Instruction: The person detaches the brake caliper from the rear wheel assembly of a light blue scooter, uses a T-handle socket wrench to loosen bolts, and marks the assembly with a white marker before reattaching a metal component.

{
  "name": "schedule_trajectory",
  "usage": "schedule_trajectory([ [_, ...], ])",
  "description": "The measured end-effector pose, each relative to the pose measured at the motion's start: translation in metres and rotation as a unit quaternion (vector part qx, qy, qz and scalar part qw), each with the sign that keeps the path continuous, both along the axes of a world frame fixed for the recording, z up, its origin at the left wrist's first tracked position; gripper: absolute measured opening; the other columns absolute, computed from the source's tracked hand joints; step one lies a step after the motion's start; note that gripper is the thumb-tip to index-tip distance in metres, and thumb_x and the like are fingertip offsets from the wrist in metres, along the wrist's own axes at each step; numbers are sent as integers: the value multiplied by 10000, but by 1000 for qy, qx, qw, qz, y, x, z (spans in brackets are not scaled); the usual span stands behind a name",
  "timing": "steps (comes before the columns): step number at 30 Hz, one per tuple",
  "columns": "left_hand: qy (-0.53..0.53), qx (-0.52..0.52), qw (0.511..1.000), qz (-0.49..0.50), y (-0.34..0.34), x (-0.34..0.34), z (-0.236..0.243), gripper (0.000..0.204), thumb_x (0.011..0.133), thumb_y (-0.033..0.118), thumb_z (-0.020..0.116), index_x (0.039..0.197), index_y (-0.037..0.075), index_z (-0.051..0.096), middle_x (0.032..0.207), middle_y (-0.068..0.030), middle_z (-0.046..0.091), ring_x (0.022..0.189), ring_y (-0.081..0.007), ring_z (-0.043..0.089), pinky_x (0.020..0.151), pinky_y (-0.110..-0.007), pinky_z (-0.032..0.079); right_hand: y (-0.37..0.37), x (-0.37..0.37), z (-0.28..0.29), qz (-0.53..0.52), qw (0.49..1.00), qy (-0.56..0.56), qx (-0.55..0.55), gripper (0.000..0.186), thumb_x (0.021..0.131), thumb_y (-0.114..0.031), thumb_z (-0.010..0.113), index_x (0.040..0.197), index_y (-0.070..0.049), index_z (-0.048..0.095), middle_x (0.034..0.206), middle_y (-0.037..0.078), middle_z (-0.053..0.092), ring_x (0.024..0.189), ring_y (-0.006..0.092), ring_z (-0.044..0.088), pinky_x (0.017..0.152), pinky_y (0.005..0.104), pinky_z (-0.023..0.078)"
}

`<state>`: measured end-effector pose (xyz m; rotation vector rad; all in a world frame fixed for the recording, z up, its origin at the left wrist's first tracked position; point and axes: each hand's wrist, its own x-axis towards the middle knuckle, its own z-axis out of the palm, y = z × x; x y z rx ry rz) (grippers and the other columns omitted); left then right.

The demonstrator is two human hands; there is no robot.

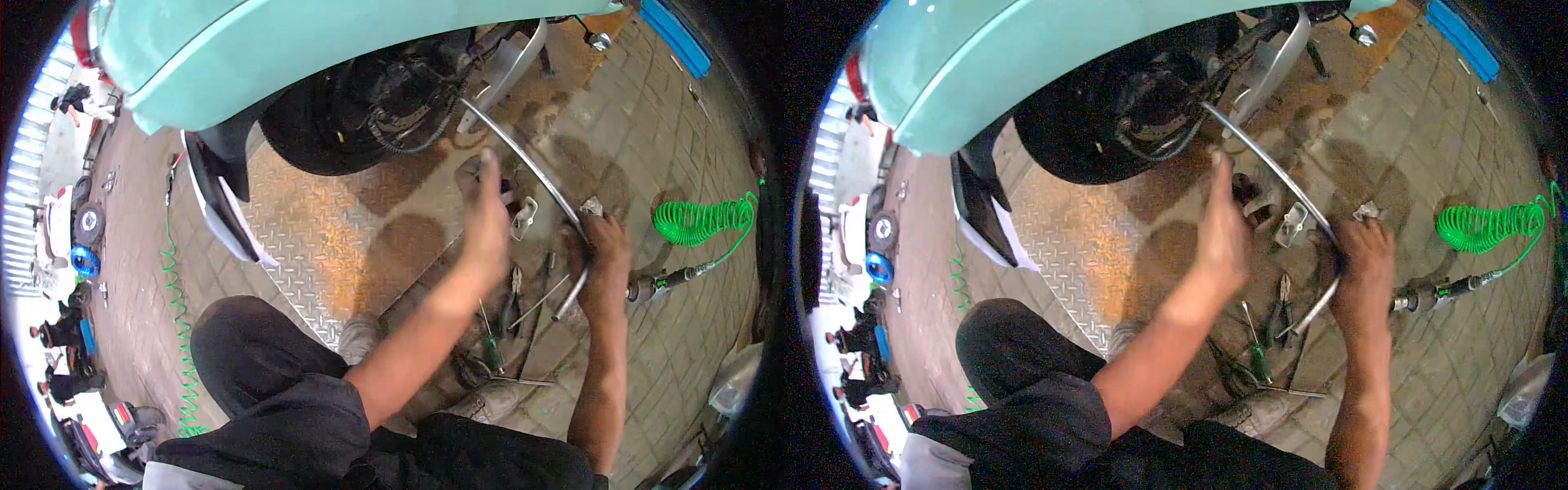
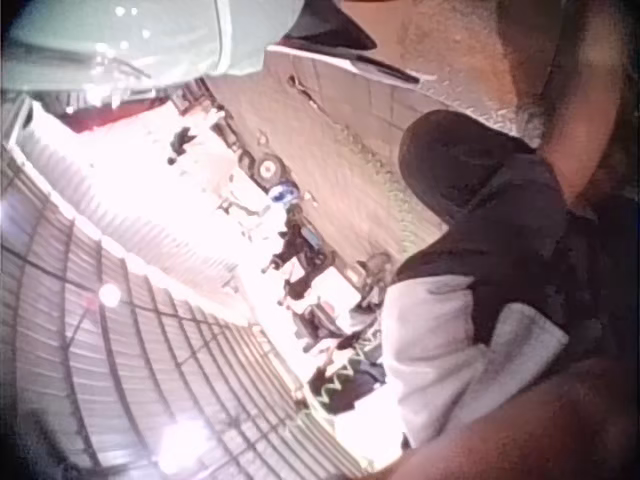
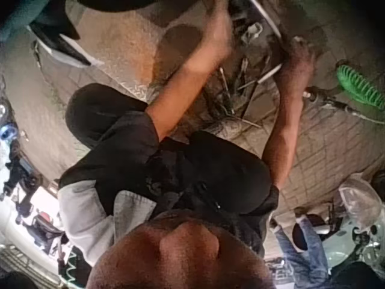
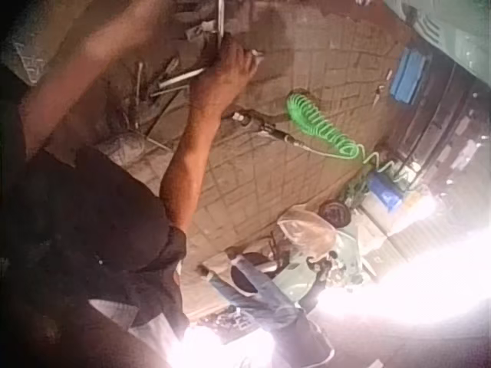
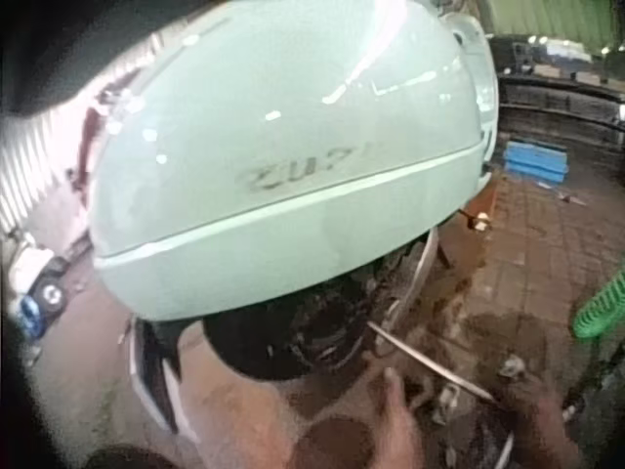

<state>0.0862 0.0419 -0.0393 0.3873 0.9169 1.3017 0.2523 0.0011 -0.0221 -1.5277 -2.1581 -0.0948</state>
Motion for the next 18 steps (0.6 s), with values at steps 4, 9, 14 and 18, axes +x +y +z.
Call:
schedule_trajectory([
  [4,-142,58,986,-62,18,-34,-5,564,962,541,349,1243,79,510,1138,-105,594,984,-208,581,852,-374,488,-22,-2,17,4,998,-10,59,215,722,-59,658,917,-9,584,811,161,525,860,381,528,841,459,403],
  [9,-73,37,996,38,24,-57,-26,346,1005,296,374,1128,16,537,982,-79,598,766,-170,557,800,-394,531,-50,-13,-1,23,1000,-5,-10,229,719,-57,647,937,-19,588,830,149,544,884,379,527,871,463,400],
  [14,-53,52,995,73,27,-81,-55,315,999,272,399,1133,23,539,1079,-100,606,926,-220,602,827,-416,526,-47,-40,-14,34,998,-8,-61,204,750,-83,572,942,-19,594,840,156,558,884,362,536,894,457,395],
  [18,-39,56,996,63,28,-73,-55,316,994,271,415,1145,22,538,1054,-97,616,951,-245,613,823,-421,526,-48,-34,-29,12,999,-34,-33,243,725,-129,644,952,-51,608,839,120,565,880,319,546,946,459,390],
])
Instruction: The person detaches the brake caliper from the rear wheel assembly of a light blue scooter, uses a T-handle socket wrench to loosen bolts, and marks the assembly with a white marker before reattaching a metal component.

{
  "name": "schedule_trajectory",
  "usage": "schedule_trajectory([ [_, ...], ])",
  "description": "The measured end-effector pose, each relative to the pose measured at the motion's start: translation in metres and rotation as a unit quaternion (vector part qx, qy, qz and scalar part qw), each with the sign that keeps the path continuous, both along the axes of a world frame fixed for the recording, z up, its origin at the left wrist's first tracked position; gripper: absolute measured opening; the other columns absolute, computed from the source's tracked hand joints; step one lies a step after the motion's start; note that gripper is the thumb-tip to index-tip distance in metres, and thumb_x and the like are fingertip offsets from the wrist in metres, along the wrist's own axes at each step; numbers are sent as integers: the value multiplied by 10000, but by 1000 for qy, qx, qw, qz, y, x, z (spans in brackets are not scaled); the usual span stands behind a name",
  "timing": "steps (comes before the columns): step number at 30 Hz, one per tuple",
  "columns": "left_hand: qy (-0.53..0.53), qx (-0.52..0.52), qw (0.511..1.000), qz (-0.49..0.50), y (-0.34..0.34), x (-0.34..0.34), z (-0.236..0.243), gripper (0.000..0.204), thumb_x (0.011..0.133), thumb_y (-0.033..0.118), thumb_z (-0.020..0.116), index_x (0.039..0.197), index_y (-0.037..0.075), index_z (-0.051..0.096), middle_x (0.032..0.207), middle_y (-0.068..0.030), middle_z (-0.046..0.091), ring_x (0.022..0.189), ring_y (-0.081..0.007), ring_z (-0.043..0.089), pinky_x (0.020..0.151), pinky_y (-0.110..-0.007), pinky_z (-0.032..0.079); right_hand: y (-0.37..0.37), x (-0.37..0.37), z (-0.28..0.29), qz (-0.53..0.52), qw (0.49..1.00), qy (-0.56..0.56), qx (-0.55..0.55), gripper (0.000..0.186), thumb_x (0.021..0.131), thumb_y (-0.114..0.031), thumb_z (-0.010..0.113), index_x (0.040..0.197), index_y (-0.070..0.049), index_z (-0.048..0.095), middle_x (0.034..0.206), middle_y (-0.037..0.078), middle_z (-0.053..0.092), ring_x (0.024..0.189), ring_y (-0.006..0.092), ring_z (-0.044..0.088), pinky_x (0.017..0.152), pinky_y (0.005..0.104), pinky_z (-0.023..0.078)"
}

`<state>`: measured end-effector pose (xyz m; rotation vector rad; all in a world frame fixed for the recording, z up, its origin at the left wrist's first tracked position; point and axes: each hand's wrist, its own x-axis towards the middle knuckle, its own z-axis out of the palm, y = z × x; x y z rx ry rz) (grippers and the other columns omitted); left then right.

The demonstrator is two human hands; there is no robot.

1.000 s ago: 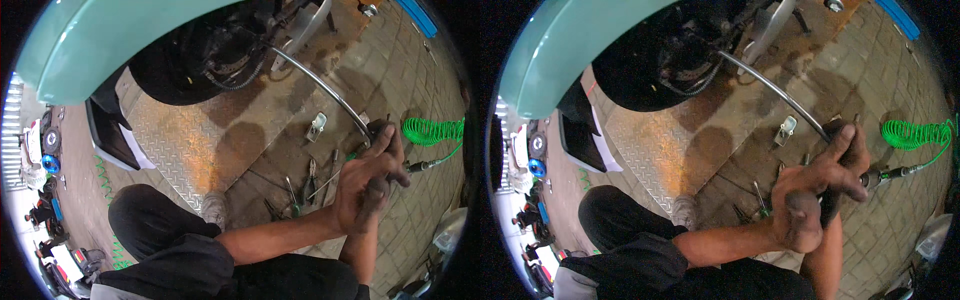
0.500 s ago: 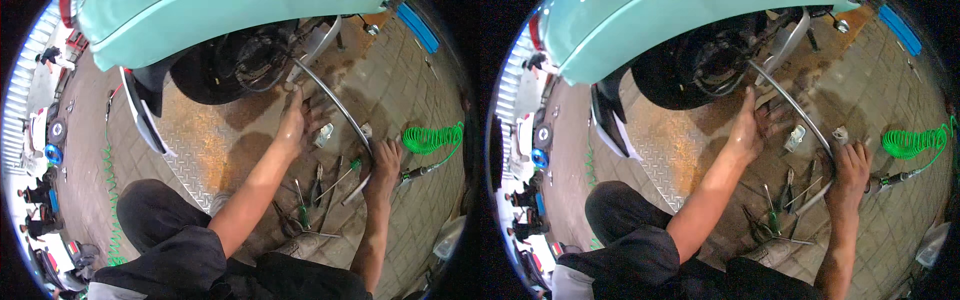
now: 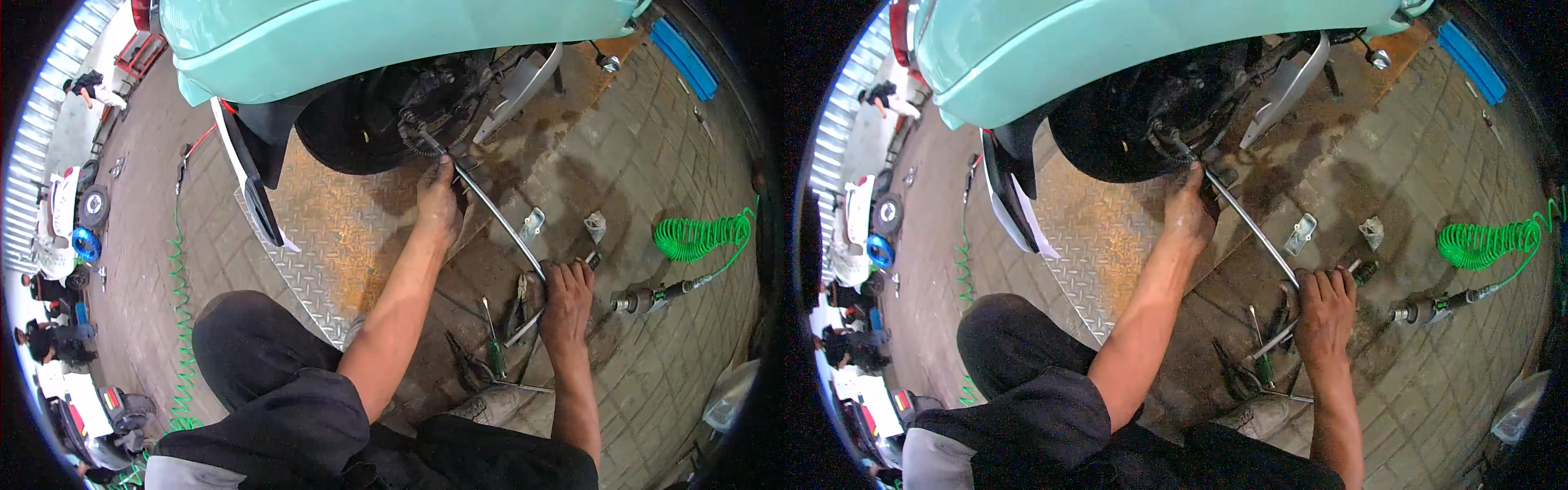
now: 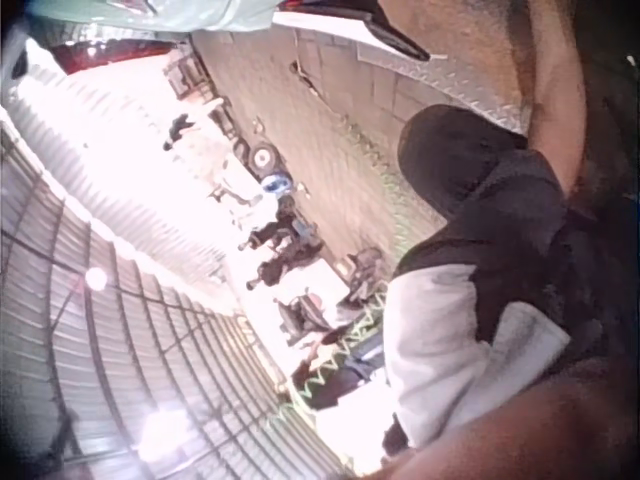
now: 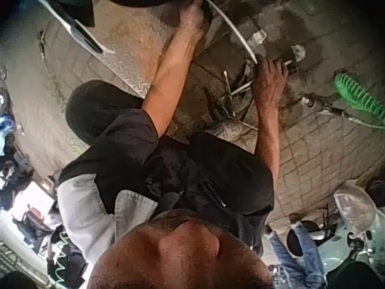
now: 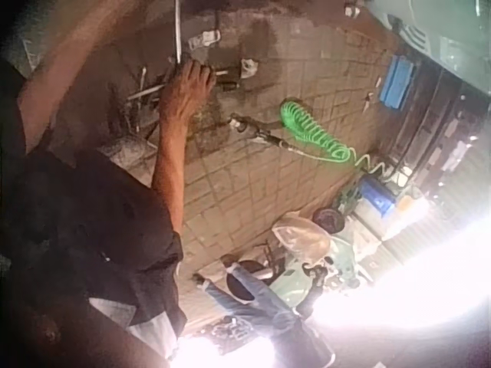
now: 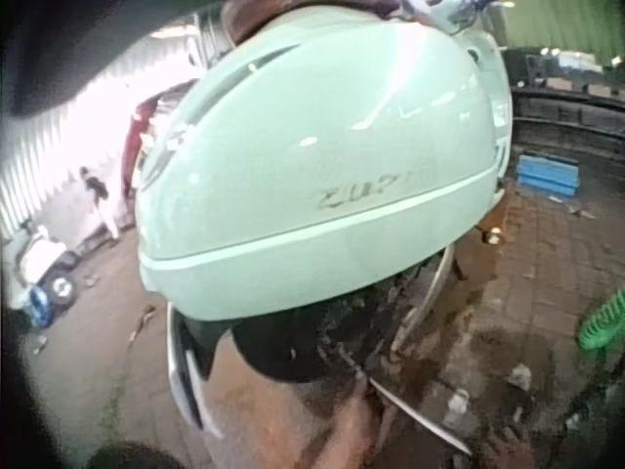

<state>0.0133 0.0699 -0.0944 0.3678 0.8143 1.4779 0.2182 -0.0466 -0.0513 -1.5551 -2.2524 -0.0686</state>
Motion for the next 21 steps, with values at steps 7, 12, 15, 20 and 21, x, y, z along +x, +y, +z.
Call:
schedule_trajectory([
  [7,20,32,999,-38,-8,-2,6,328,984,280,444,1161,18,532,1019,-104,625,904,-256,630,795,-415,536,-5,-3,-23,-7,1000,-1,19,238,731,-131,661,947,-43,615,835,130,563,877,332,547,955,472,385],
  [12,4,25,1000,-16,-5,-9,6,330,976,301,465,1142,27,542,1006,-95,624,890,-242,628,784,-396,536,2,-6,-21,2,1000,4,-11,214,774,-183,656,919,-35,603,796,136,554,821,345,528,891,456,407],
  [15,-37,-15,998,-43,-12,5,21,340,970,336,477,1131,45,549,984,-90,629,880,-231,623,796,-363,528,2,-5,-15,-68,958,227,-159,391,855,-412,599,881,-22,586,714,102,534,729,295,524,745,427,430],
  [20,-145,-93,960,-218,-56,65,22,443,966,534,355,820,135,478,630,15,441,586,-145,418,594,-248,367,14,-7,19,-193,655,600,-417,678,854,-620,446,1062,16,552,764,93,558,732,245,531,731,419,445],
  [21,-180,-64,959,-210,-53,71,22,433,970,524,356,773,145,423,594,27,362,546,-134,367,570,-262,351,16,-6,25,-215,543,668,-461,755,854,-672,408,1107,26,544,776,90,564,732,232,533,727,417,449],
])
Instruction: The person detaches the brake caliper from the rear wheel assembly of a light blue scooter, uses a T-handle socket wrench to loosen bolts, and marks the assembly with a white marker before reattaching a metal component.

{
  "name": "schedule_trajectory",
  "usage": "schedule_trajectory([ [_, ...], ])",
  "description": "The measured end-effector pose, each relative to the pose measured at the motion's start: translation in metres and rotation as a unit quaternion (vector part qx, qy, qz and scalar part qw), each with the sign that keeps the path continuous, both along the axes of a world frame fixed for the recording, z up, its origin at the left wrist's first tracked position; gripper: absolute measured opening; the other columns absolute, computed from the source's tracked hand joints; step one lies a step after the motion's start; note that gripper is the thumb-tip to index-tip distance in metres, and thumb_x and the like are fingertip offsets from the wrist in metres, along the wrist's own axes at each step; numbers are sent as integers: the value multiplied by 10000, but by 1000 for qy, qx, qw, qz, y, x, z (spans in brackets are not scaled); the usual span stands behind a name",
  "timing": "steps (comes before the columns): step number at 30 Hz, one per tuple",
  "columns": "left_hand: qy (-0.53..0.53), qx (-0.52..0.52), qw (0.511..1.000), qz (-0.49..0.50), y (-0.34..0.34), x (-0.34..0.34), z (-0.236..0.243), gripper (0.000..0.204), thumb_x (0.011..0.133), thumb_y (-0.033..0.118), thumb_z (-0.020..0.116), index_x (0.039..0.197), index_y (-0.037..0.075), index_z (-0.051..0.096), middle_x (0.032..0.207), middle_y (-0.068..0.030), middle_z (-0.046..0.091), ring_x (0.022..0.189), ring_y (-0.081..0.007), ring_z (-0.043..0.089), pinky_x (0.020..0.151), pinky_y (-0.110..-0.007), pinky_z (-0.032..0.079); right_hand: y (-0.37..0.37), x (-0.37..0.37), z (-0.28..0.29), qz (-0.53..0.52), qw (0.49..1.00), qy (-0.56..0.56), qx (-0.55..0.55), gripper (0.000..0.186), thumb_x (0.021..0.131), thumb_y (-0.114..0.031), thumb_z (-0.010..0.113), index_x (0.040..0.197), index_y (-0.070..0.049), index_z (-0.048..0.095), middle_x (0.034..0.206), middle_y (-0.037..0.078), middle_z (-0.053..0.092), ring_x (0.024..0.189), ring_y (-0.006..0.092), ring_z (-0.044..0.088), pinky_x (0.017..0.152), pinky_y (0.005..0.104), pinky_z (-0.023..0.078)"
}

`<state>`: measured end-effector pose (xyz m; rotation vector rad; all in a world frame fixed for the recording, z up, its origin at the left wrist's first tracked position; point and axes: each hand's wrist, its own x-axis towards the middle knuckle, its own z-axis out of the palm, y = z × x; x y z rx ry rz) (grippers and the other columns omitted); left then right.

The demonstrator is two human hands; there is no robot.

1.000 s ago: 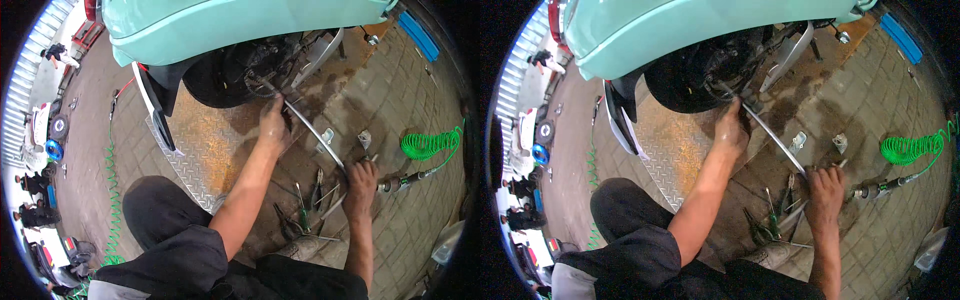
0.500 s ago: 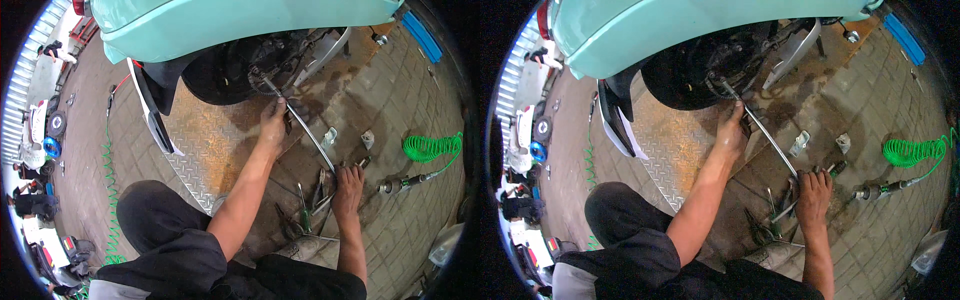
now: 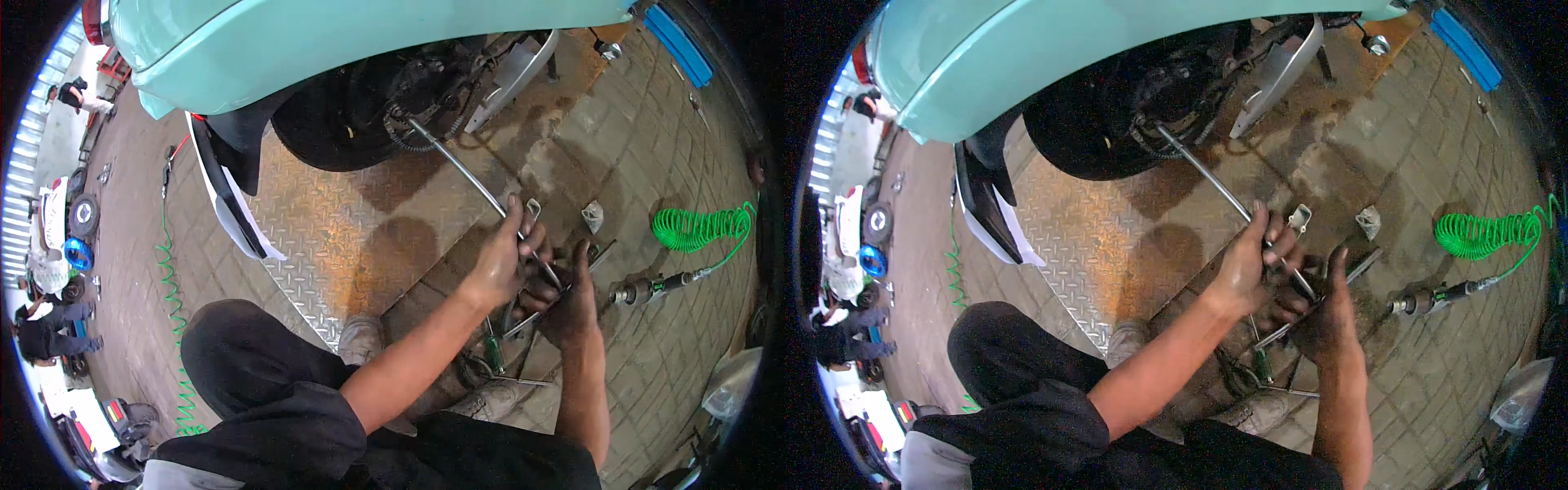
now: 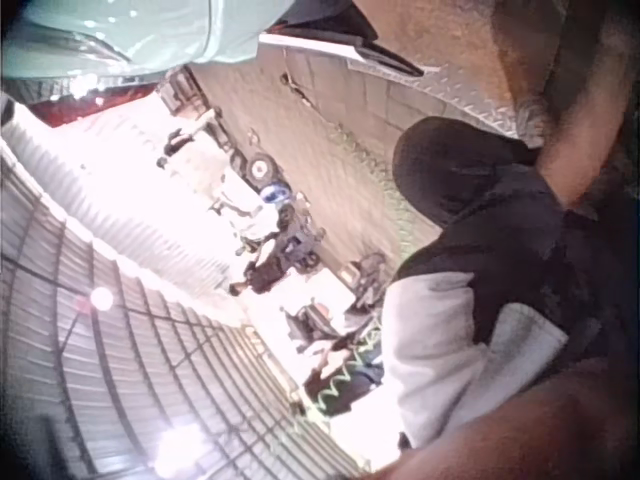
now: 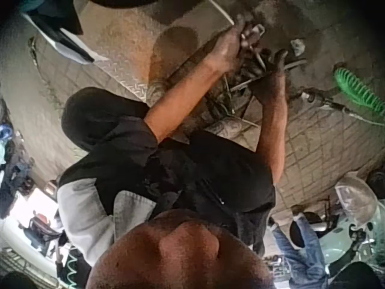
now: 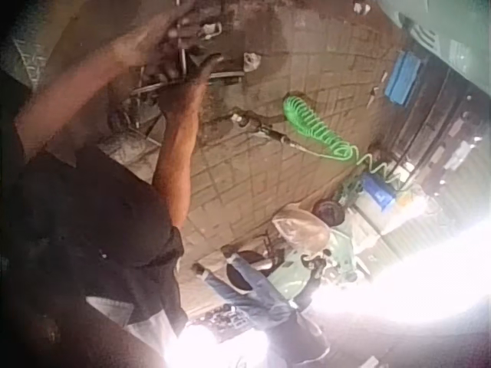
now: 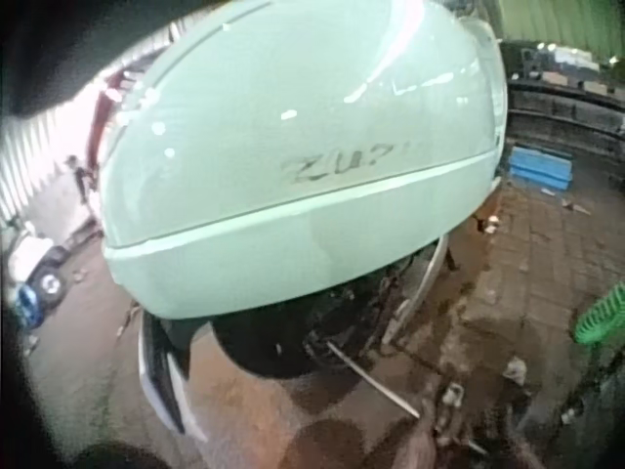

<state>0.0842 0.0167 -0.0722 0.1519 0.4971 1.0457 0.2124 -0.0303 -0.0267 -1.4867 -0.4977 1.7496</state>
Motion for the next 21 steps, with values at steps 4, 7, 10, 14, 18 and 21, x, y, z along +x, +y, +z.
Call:
schedule_trajectory([
  [4,-75,-65,995,9,7,8,24,402,998,446,343,706,171,367,552,51,235,485,-100,260,558,-293,325,-23,32,-34,-91,909,-321,249,656,865,-512,560,1255,8,474,1127,158,550,1024,295,538,938,449,390],
  [7,-61,-76,995,12,7,9,26,389,1008,410,332,705,171,372,555,53,248,479,-96,258,567,-287,329,-38,51,-20,-49,570,-687,448,590,791,-228,691,1287,-31,440,1336,167,459,1150,383,494,1049,482,297],
  [10,-68,-58,996,31,9,-2,19,379,1011,390,334,706,169,372,558,53,251,493,-97,276,585,-295,350,-34,25,-15,97,491,-697,513,346,776,-166,662,1076,-40,545,1098,155,581,1008,348,575,1083,484,265],
  [14,-35,-78,996,41,3,14,24,392,1013,399,316,708,159,366,560,48,258,528,-108,320,640,-310,387,-27,25,-54,-68,846,-468,246,351,943,-313,527,732,-33,555,613,70,532,550,233,509,637,384,470],
  [18,-86,-54,994,30,0,18,28,422,1012,425,293,682,169,352,557,45,252,506,-111,299,625,-304,368,-27,45,-52,-63,996,-59,-27,412,966,-334,483,1001,68,566,726,98,580,571,225,517,524,348,406],
  [21,-125,-49,991,2,-1,20,26,428,1012,421,298,664,178,345,555,45,245,488,-110,273,592,-297,334,-27,52,-62,-4,830,-478,286,415,918,-256,559,1159,78,515,871,155,629,679,284,585,630,361,464],
])
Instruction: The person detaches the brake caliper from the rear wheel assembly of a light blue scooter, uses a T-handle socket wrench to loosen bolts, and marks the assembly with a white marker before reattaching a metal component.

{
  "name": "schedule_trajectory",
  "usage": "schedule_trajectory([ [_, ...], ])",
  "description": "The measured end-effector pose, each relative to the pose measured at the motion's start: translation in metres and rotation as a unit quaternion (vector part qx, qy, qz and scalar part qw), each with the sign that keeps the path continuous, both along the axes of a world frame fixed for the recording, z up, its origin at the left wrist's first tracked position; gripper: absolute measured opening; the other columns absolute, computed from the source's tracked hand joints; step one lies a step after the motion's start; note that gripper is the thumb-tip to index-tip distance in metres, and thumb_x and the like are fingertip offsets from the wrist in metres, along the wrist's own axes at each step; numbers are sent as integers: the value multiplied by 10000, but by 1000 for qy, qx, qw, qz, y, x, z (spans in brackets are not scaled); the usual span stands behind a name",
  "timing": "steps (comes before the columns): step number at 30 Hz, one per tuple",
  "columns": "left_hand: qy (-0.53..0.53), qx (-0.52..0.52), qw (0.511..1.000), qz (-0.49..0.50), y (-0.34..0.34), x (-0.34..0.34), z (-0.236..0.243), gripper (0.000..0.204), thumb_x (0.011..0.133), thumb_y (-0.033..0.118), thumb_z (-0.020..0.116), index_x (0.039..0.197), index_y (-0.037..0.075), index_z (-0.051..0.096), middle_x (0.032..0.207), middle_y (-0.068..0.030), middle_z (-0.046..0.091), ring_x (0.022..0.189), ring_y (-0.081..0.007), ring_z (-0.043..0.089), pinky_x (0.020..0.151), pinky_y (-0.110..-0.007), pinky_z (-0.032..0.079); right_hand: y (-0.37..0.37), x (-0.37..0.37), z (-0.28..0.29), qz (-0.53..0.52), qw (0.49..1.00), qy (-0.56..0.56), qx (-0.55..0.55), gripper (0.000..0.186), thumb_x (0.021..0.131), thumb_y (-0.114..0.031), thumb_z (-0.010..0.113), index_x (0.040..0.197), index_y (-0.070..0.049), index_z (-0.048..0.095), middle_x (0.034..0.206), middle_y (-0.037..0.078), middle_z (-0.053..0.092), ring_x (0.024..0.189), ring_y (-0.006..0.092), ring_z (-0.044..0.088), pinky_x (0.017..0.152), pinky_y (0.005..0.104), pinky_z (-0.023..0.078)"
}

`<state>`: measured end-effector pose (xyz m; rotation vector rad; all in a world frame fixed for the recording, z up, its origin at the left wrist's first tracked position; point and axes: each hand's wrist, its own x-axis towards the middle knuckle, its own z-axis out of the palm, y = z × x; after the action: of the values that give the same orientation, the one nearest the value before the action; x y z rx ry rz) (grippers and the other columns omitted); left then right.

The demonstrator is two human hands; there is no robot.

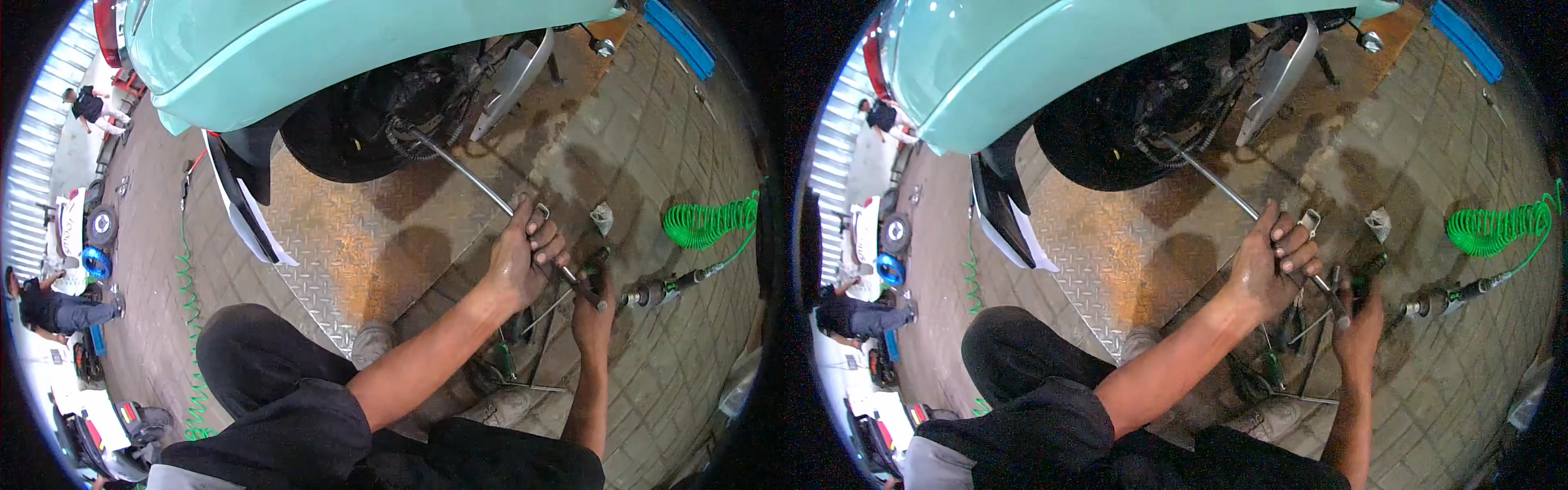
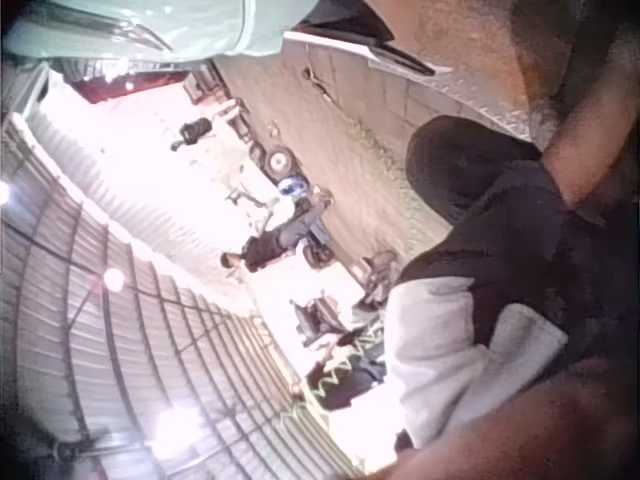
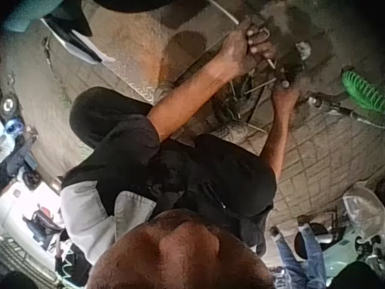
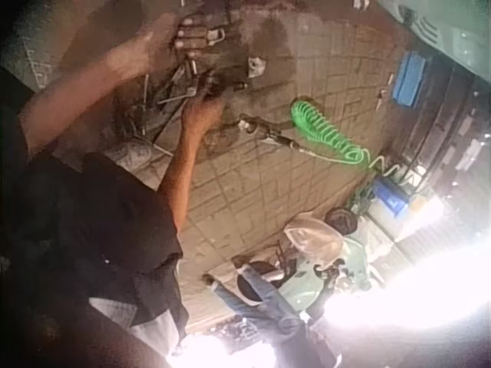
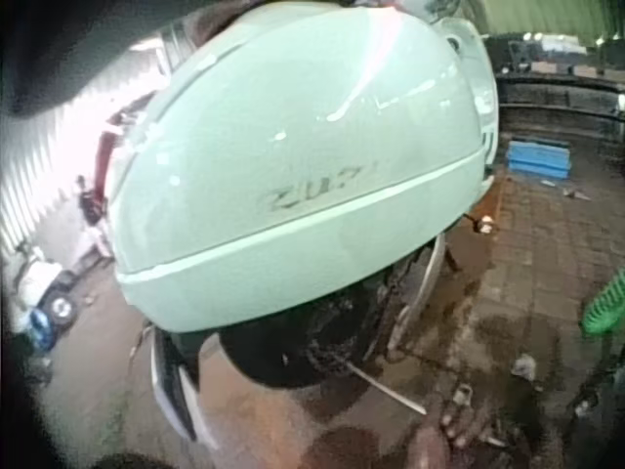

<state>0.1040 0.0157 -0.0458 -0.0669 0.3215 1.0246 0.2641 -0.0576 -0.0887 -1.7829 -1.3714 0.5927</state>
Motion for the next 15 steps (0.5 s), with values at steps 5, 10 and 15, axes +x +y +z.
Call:
schedule_trajectory([
  [5,4,-21,999,25,8,-8,9,415,1011,402,319,663,178,348,560,44,239,488,-111,257,567,-293,312,-56,-23,-6,230,965,-82,-98,449,798,-74,606,1241,-48,538,986,219,626,874,360,609,829,411,470],
  [10,96,-96,990,30,12,4,1,400,1002,396,360,679,160,359,579,32,248,498,-120,267,557,-301,325,-39,-21,100,163,982,-33,-85,469,754,-65,612,1221,-64,581,981,206,637,856,393,608,797,408,482],
  [15,102,-88,990,48,10,-12,0,383,999,398,379,705,153,374,592,24,256,511,-117,274,539,-303,328,-11,8,7,114,985,-111,-58,440,731,-70,617,1166,-5,594,965,201,641,825,352,613,789,413,479],
])
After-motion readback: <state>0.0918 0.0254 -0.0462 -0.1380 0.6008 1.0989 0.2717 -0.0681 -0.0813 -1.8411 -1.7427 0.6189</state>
